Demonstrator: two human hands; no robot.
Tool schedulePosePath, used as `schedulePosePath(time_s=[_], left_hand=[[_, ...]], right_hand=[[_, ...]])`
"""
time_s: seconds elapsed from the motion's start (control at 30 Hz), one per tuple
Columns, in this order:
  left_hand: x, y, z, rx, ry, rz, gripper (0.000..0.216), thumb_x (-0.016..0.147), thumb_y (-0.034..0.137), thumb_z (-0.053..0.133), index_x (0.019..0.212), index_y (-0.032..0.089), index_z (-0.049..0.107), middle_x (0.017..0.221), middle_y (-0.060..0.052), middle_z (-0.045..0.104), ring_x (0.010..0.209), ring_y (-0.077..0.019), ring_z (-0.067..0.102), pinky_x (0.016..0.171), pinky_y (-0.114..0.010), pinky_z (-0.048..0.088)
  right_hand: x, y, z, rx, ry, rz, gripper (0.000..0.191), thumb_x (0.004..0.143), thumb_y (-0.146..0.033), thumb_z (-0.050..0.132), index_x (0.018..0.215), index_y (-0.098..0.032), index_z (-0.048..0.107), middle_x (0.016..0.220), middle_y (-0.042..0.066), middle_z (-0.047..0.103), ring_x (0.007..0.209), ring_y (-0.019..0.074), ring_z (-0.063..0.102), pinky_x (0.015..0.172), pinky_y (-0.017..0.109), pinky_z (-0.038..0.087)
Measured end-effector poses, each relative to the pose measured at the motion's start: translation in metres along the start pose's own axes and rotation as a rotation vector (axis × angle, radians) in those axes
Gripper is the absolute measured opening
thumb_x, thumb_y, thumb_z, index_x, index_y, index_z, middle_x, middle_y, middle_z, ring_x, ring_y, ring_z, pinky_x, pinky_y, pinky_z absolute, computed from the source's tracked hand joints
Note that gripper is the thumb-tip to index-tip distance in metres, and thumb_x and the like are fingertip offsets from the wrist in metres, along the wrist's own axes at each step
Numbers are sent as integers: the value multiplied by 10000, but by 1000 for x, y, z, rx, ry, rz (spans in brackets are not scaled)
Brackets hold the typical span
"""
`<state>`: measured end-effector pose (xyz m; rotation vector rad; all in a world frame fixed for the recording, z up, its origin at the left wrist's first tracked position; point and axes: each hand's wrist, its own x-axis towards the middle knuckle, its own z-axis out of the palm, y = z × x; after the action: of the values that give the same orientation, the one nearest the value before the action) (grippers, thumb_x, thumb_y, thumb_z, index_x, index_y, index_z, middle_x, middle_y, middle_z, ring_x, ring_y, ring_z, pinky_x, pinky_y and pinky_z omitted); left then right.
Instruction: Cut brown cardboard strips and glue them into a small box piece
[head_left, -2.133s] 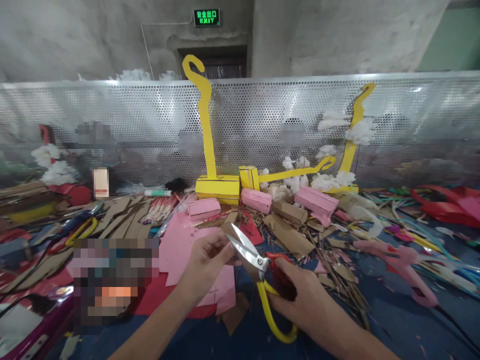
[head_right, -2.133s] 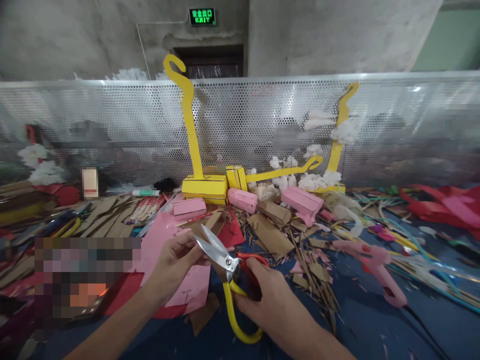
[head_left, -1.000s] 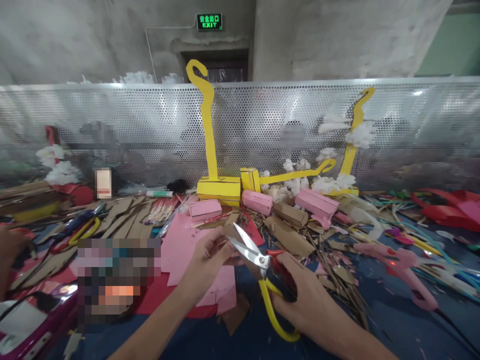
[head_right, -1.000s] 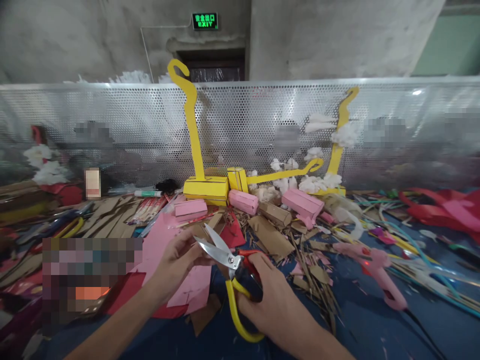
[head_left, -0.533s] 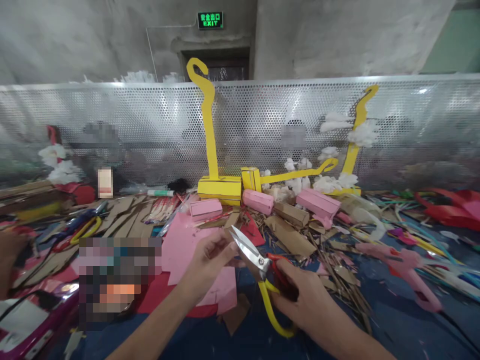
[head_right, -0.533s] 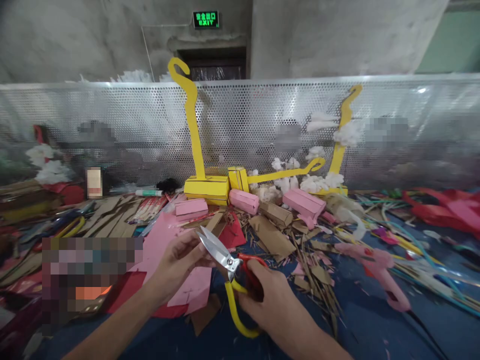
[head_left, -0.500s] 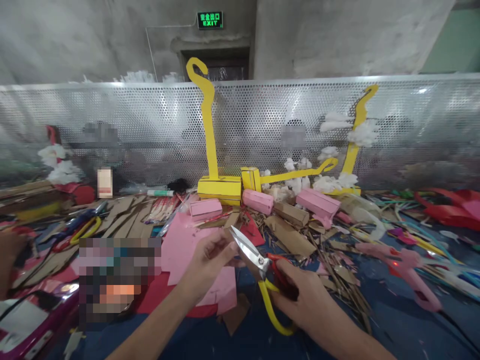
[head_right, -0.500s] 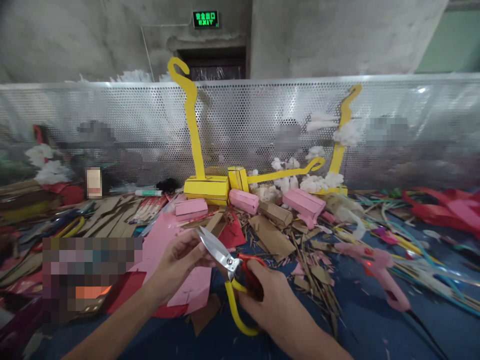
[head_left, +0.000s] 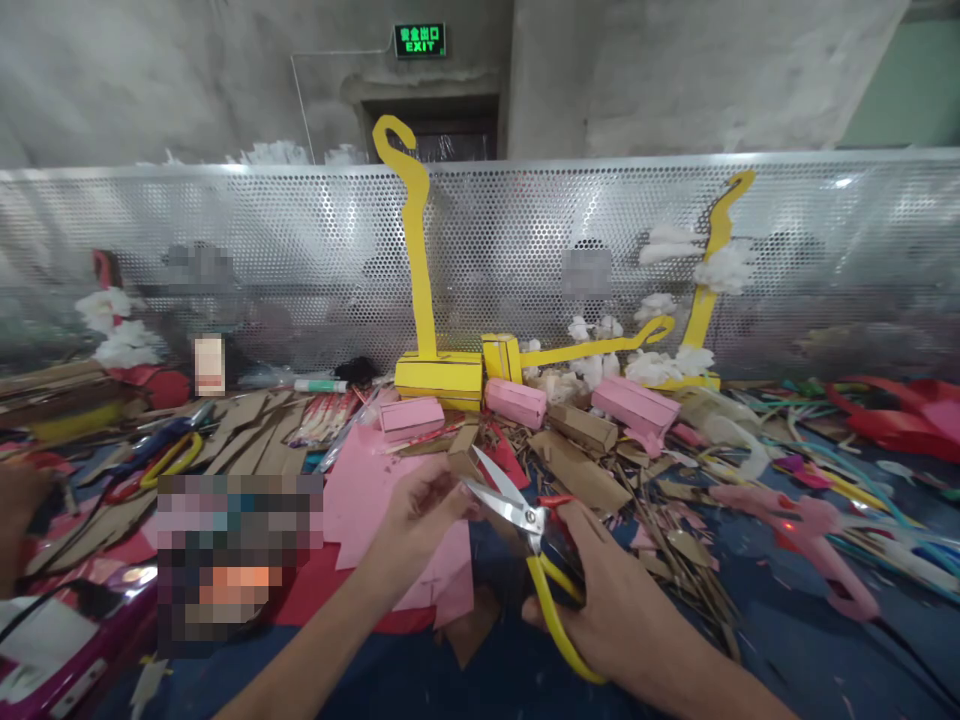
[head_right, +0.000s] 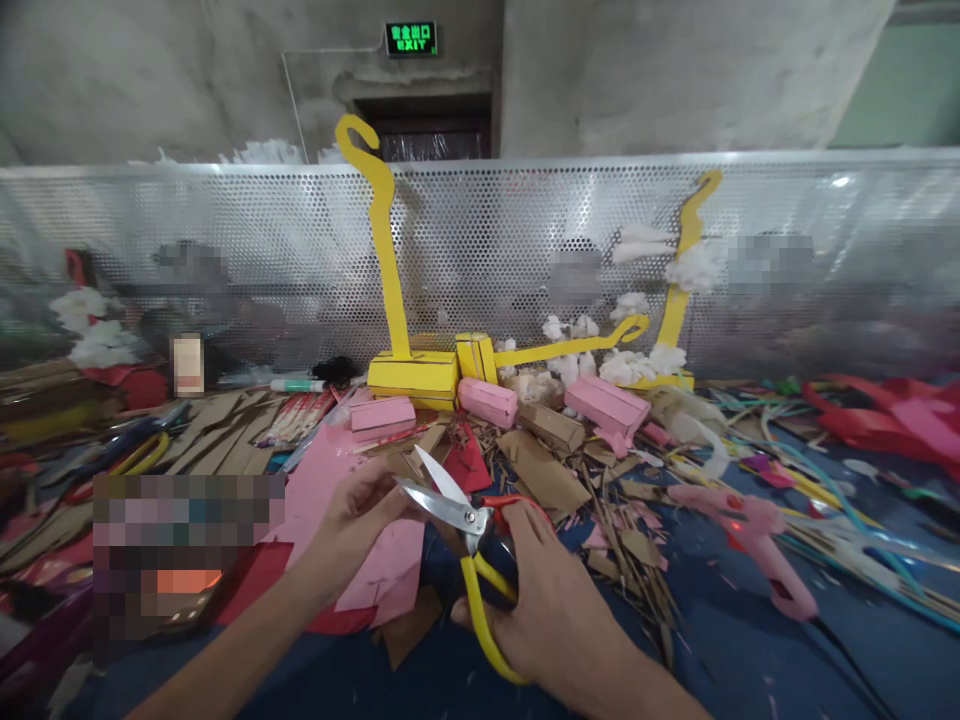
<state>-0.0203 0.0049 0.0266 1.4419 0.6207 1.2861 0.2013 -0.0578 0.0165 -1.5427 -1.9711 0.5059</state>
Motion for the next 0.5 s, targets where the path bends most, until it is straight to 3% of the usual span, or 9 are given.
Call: schedulePosePath(time_s=[0.07,0.2,0.5], left_hand=[[0,1,0,54,-8,34,135,903,304,679,968,189,708,902,-39,699,792,-146,647,720,-264,559],[0,3,2,101,-13,59,77,893,259,692,882,184,701,860,-23,680,774,-132,625,701,-229,519],[-2,2,4,66,-71,25,127,894,296,688,893,171,711,885,-51,701,803,-175,665,720,-279,557]], right_hand=[[0,-3,-1,27,-9,5,496,716,-281,766,1127,-227,493,1129,89,609,998,290,599,819,371,449],[2,-4,-2,74,7,-73,326,799,-182,627,1098,-247,516,1105,62,619,1023,256,594,857,358,446],[3,5,3,37,-17,-1,327,767,-241,666,1066,-231,535,892,25,688,804,231,638,687,304,434]])
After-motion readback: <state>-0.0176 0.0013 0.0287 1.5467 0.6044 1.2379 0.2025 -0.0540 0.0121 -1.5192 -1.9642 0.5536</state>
